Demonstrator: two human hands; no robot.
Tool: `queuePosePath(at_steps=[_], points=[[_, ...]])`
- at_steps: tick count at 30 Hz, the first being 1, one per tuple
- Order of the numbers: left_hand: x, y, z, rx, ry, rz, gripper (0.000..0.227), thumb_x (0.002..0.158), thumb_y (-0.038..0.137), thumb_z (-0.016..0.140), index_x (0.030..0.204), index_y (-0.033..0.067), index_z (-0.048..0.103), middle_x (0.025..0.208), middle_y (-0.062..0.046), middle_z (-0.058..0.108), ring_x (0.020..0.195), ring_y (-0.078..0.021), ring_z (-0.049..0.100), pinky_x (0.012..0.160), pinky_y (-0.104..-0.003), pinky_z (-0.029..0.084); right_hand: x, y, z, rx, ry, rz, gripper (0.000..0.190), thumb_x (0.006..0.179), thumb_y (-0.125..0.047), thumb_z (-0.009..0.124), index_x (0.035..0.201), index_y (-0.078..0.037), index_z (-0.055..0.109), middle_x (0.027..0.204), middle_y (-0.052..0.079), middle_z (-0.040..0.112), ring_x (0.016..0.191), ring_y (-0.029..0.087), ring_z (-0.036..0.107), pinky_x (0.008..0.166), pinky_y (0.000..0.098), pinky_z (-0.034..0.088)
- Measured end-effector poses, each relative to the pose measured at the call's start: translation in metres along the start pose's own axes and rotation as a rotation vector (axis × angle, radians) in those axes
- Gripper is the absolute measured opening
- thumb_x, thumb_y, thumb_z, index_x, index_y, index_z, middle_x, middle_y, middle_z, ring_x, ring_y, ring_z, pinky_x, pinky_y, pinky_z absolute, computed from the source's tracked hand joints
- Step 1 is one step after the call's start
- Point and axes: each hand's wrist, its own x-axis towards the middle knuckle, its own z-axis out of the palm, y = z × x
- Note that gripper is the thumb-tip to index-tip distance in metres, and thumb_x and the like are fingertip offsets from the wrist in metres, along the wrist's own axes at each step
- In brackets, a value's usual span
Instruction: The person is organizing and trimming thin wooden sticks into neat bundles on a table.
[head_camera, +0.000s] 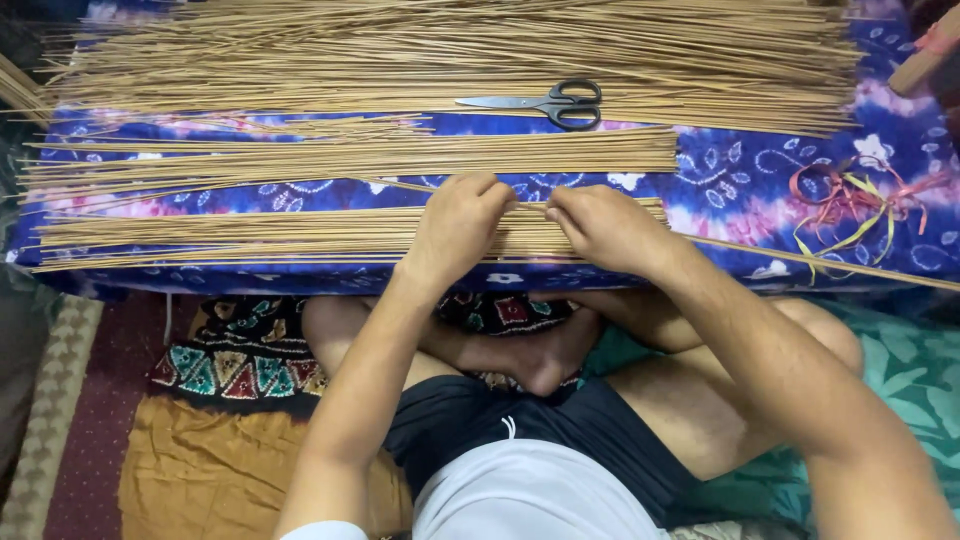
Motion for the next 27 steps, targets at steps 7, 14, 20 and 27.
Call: queuePosePath(at_steps=[7, 14, 20, 27], points=[[-0.045, -0.063, -0.01, 0.093, 0.0, -0.085, 0.006, 0.1, 0.022, 0.071, 0.1, 0.0195, 0.065, 0.085, 0.003, 0.062, 0.089, -0.0192, 0.07, 0.103, -0.039, 0.047, -0.036, 0.05, -0.015, -0.131, 0.001, 0.117, 0.021, 0.103, -0.016, 0.053, 0.105, 0.0, 0.066, 0.092, 0.027, 0.072, 0.098, 0.05, 0.069, 0.084, 0.0583, 0.055], [-0.015, 0.003, 0.021, 0.088, -0.013, -0.036, 0.01, 0.095, 0.025, 0.074, 0.095, 0.0172, 0.067, 0.085, -0.001, 0.065, 0.094, -0.0207, 0.07, 0.114, -0.052, 0.035, -0.016, 0.018, 0.011, -0.232, 0.088, 0.025, 0.018, 0.103, -0.021, 0.052, 0.102, -0.009, 0.066, 0.087, 0.015, 0.072, 0.092, 0.04, 0.073, 0.076, 0.0509, 0.058], [-0.011, -0.003, 0.024, 0.074, 0.065, 0.002, 0.008, 0.098, 0.025, 0.071, 0.094, 0.0182, 0.067, 0.083, 0.001, 0.063, 0.091, -0.0184, 0.068, 0.114, -0.05, 0.036, -0.012, 0.03, 0.015, -0.231, 0.132, -0.024, 0.019, 0.105, -0.022, 0.051, 0.103, -0.009, 0.065, 0.09, 0.014, 0.071, 0.091, 0.039, 0.073, 0.074, 0.0498, 0.058], [-0.055, -0.07, -0.011, 0.165, 0.017, -0.114, 0.006, 0.101, 0.021, 0.073, 0.099, 0.0194, 0.068, 0.087, 0.001, 0.063, 0.092, -0.0193, 0.067, 0.113, -0.047, 0.037, -0.053, 0.089, -0.005, -0.295, 0.172, 0.058, 0.017, 0.103, -0.018, 0.057, 0.111, -0.008, 0.068, 0.098, 0.015, 0.074, 0.099, 0.037, 0.073, 0.083, 0.0467, 0.058]])
